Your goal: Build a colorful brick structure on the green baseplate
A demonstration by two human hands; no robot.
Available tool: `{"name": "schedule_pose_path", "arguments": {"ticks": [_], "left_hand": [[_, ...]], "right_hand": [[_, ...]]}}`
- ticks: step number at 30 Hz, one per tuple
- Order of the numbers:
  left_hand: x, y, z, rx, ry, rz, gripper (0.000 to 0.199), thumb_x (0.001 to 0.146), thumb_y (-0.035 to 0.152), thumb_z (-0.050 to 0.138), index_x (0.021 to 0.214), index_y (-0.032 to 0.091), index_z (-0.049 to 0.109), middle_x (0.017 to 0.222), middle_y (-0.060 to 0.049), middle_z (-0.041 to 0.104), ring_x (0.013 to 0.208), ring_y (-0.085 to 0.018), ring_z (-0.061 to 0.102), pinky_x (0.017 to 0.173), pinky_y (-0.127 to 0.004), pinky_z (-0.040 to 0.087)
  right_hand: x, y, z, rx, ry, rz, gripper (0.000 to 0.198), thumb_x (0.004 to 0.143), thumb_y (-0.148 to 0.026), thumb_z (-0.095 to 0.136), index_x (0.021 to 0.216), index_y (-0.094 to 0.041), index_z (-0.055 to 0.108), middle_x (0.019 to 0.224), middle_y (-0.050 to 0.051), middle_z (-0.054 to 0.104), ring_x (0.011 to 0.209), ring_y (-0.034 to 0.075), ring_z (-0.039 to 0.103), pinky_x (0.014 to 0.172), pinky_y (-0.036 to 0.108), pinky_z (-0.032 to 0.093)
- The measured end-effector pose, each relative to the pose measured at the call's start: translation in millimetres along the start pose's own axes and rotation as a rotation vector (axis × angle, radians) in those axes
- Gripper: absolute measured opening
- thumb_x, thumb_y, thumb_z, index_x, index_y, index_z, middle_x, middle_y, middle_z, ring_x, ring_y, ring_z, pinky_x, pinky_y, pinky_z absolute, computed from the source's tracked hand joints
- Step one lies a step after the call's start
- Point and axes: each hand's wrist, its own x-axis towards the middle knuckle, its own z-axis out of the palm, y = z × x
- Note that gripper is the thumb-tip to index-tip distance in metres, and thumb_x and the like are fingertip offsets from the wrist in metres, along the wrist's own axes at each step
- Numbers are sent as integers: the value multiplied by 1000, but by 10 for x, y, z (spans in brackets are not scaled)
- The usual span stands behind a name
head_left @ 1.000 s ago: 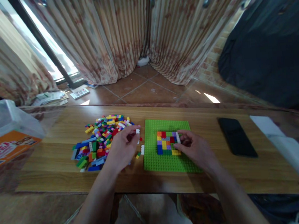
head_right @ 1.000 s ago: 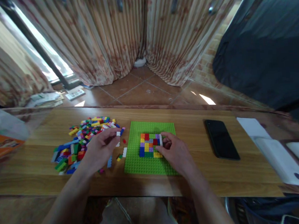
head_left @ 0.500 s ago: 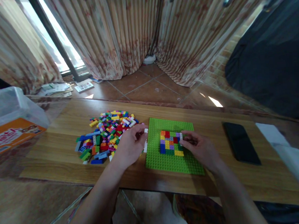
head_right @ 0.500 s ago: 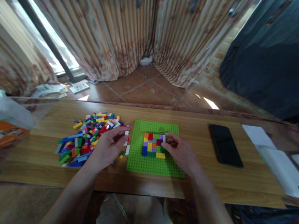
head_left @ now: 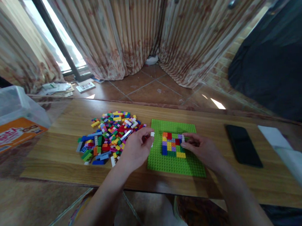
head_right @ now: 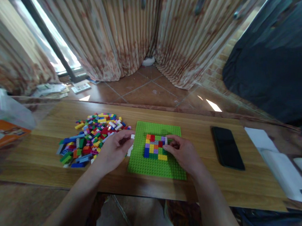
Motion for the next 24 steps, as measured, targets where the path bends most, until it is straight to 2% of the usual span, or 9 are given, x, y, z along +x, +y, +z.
{"name": "schedule_pose_path", "arguments": {"ticks": [4,11,16,19,21,24], "left_hand": [[-19,30,123,-130,-10,-22,24,82,19,56,102,15,69,79,-3,67,71,-15,60,65,-26,46],[-21,111,414,-542,-137,-134,13,78,20,60,88,14,65,72,0,65,64,-11,58,63,-24,46],[16,154,507,-626,-128,-220,11,76,21,63,83,13,65,65,2,62,57,-8,53,57,-21,41],[27,185,524,-670,-120,-263,14,74,21,66,85,13,66,63,2,61,55,-8,52,55,-21,39],[22,205,532,-718,-135,-282,19,73,24,69,89,12,67,62,2,61,55,-8,51,56,-21,39],[1,234,538,-812,-170,-289,31,71,28,74,98,12,68,68,0,64,58,-8,53,58,-22,39]], "right_hand": [[0,10,7,8,-13,9,43,70,-43,71,104,-18,69,67,-1,64,61,16,58,60,30,45],[-63,7,35,-51,10,-60,43,77,-43,67,112,-19,68,70,0,65,65,17,60,64,31,47],[-77,61,10,29,94,-86,49,85,-45,57,123,-15,62,78,4,68,68,18,62,67,33,50],[-106,27,-22,145,177,-111,43,86,-46,57,117,-17,65,77,3,67,66,17,60,66,33,51],[-161,-58,-28,206,138,-178,38,82,-44,65,112,-21,67,83,2,67,73,17,61,72,34,52],[-275,-226,-5,253,-76,-250,42,77,-38,73,116,-26,66,94,2,68,83,18,63,77,34,53]]}}
